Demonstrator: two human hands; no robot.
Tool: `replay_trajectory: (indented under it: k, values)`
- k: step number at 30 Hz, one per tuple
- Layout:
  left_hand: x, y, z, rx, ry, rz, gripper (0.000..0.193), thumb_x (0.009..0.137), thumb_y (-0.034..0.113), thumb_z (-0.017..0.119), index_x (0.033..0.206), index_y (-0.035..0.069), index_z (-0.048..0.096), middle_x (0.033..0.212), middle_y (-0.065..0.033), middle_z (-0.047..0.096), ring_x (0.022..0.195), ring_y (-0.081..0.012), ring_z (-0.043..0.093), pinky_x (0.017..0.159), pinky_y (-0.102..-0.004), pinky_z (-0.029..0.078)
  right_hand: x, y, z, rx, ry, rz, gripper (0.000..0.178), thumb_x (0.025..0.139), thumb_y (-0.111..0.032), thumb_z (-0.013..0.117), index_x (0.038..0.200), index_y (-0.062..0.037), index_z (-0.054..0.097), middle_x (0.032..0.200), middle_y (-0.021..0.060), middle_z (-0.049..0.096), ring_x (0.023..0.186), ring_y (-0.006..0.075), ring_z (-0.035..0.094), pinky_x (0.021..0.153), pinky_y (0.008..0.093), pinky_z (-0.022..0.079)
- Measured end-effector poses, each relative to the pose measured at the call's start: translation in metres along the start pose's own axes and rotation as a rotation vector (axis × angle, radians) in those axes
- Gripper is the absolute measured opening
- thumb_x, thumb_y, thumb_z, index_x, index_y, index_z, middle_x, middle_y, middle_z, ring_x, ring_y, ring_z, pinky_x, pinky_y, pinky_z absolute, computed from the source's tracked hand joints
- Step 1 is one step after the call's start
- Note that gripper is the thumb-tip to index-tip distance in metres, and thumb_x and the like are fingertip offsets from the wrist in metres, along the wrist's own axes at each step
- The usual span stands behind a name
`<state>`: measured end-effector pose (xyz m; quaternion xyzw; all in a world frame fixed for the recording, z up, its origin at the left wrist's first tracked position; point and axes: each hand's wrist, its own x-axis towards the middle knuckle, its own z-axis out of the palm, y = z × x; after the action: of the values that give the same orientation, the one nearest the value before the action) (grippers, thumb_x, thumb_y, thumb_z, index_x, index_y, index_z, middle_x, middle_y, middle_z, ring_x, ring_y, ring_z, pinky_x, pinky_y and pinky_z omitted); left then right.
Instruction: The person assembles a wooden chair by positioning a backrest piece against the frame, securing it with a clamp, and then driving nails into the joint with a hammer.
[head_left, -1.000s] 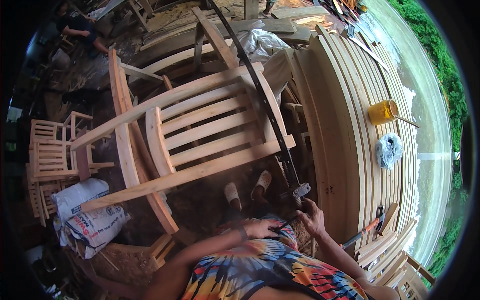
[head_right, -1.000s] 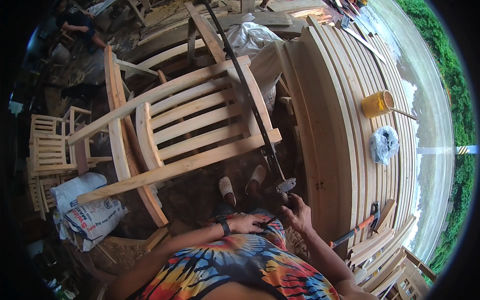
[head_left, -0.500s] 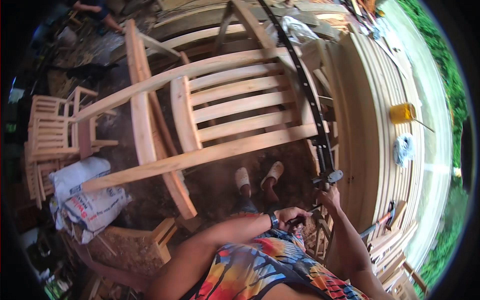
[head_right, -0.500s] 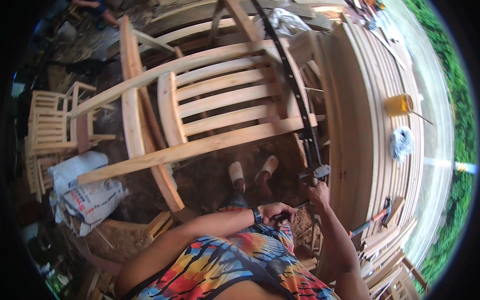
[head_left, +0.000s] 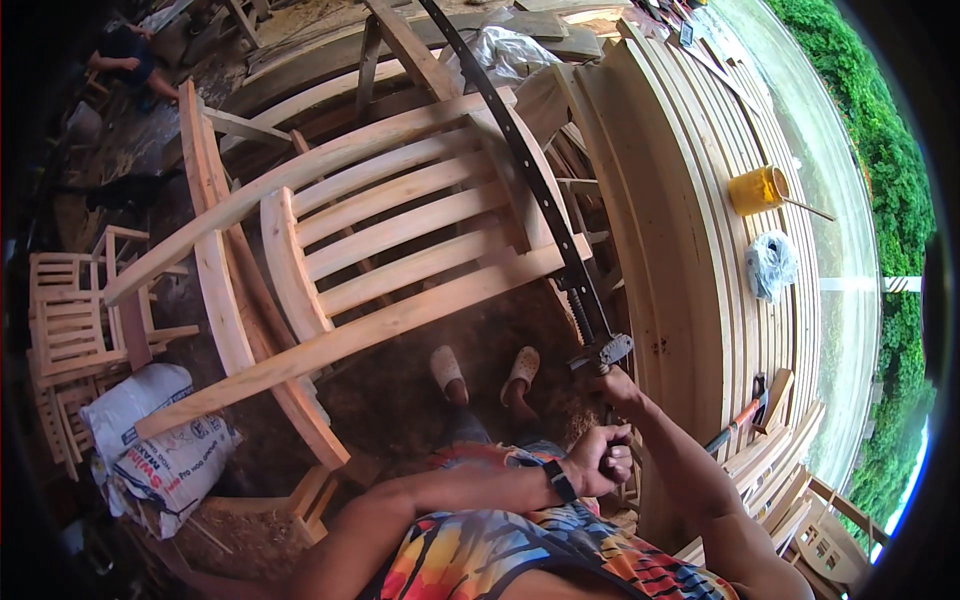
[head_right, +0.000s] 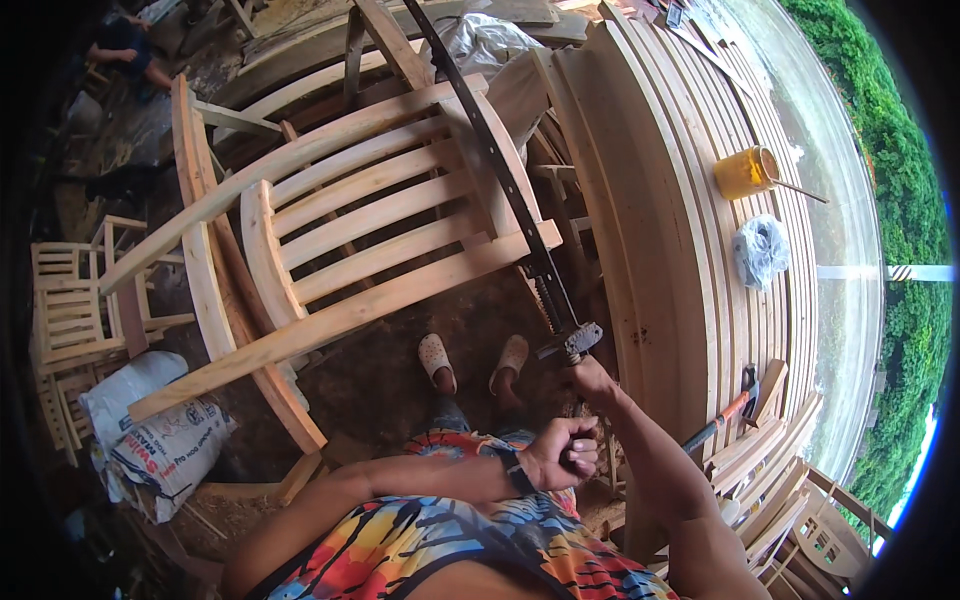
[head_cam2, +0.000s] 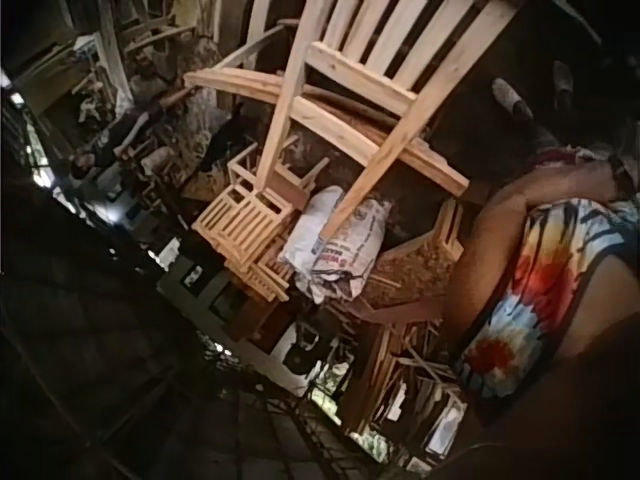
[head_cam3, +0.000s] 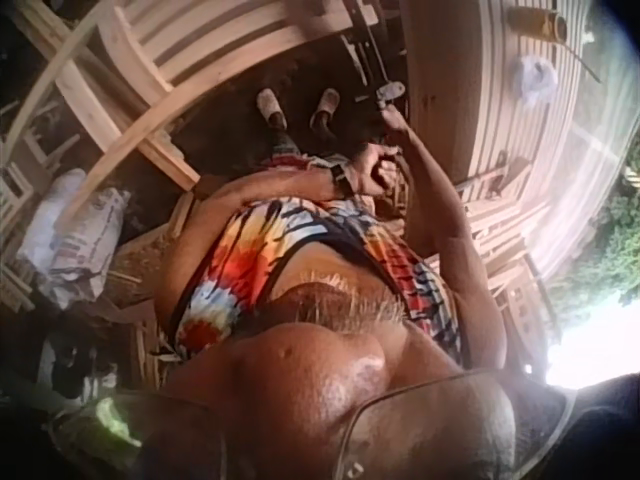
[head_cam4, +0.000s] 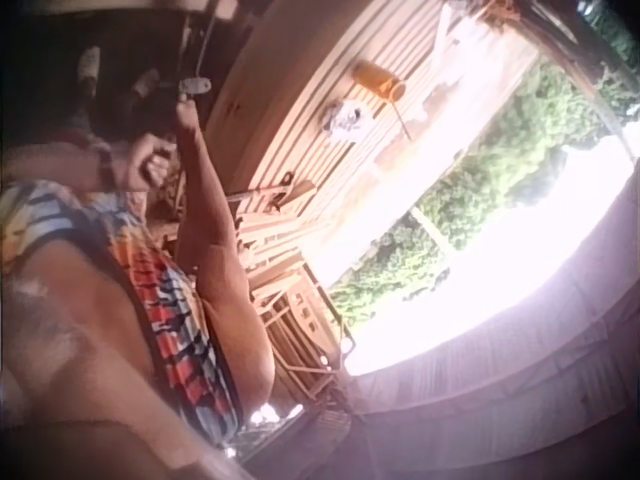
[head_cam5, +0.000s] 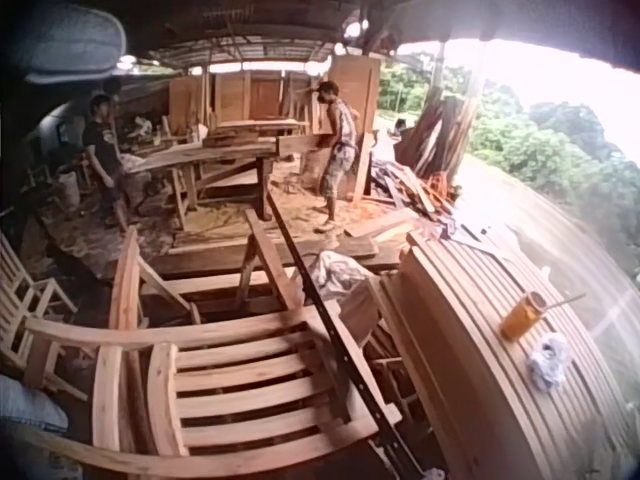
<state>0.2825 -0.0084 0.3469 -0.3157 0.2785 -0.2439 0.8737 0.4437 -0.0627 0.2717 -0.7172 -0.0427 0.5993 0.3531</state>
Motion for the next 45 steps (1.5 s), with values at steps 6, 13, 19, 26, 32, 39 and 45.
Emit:
replay_trajectory:
  k: [6, 13, 19, 26, 32, 39, 45]
  values:
    - [0.051, -0.028, 0.084, -0.225, 0.125, 0.180, 0.027, 0.091, 0.025, 0.071, 0.073, 0.011, 0.057, 0.060, 0.0018, 0.045, 0.048, -0.0108, 0.038, 0.051, -0.0243, 0.037, -0.011, -0.028, -0.006, -0.016, -0.164, 0.098, 0.018, 0.086, -0.021, 0.079, 0.094, -0.0063, 0.071, 0.073, 0.0001, 0.063, 0.058, 0.0096, 0.055, 0.052, 0.0287, 0.042]
    - [0.079, -0.014, 0.081, -0.184, 0.163, 0.121, 0.023, 0.096, 0.022, 0.063, 0.077, 0.014, 0.052, 0.060, 0.0044, 0.043, 0.048, -0.0077, 0.038, 0.050, -0.0225, 0.035, -0.025, -0.044, -0.012, 0.006, -0.127, 0.219, 0.014, 0.091, -0.017, 0.069, 0.099, -0.0061, 0.075, 0.078, 0.0026, 0.070, 0.060, 0.0127, 0.060, 0.053, 0.0275, 0.046]
    - [0.076, -0.024, 0.094, -0.109, 0.246, 0.123, 0.023, 0.095, 0.021, 0.061, 0.075, 0.015, 0.051, 0.059, 0.0050, 0.042, 0.047, -0.0071, 0.038, 0.048, -0.0228, 0.035, 0.024, 0.008, -0.044, 0.247, -0.456, 0.383, 0.007, 0.088, -0.011, 0.069, 0.091, -0.0076, 0.075, 0.079, 0.0042, 0.071, 0.069, 0.0146, 0.068, 0.061, 0.0316, 0.053]
    - [0.119, -0.018, 0.093, -0.077, 0.285, 0.161, 0.022, 0.093, 0.024, 0.064, 0.078, 0.008, 0.062, 0.063, -0.0002, 0.055, 0.053, -0.0126, 0.051, 0.053, -0.0256, 0.045, -0.041, -0.009, -0.025, 1.627, 0.151, -0.229, 0.007, 0.083, -0.014, 0.064, 0.077, -0.0116, 0.063, 0.066, -0.0045, 0.055, 0.057, 0.0092, 0.054, 0.062, 0.0262, 0.049]
    - [0.101, -0.025, 0.093, 0.038, 0.243, 0.210, 0.026, 0.096, 0.031, 0.065, 0.086, 0.007, 0.064, 0.068, -0.0013, 0.052, 0.057, -0.0131, 0.047, 0.054, -0.0260, 0.042, 0.000, 0.003, -0.043, 0.297, -0.624, 0.211, 0.017, 0.088, -0.022, 0.069, 0.091, -0.0058, 0.065, 0.078, 0.0028, 0.063, 0.065, 0.0146, 0.060, 0.066, 0.0297, 0.052]
    - [0.020, -0.020, 0.098, 0.657, 0.245, 0.260, 0.066, 0.101, 0.058, 0.045, 0.109, -0.004, 0.065, 0.078, -0.0131, 0.070, 0.054, -0.0168, 0.058, 0.060, -0.0332, 0.050, 0.007, 0.023, -0.049, 0.458, -0.607, 0.067, 0.035, 0.094, -0.031, 0.074, 0.108, 0.0010, 0.069, 0.093, 0.0114, 0.071, 0.075, 0.0208, 0.067, 0.071, 0.0338, 0.056]
    - [-0.007, -0.031, 0.084, 0.749, 0.635, 0.360, 0.067, 0.103, 0.060, 0.044, 0.098, -0.003, 0.066, 0.069, -0.0127, 0.069, 0.047, -0.0175, 0.060, 0.051, -0.0307, 0.052, 0.007, 0.050, -0.053, 0.649, -0.506, 0.006, 0.050, 0.098, -0.042, 0.066, 0.127, -0.0005, 0.064, 0.110, 0.0117, 0.069, 0.103, 0.0221, 0.065, 0.088, 0.0371, 0.052]
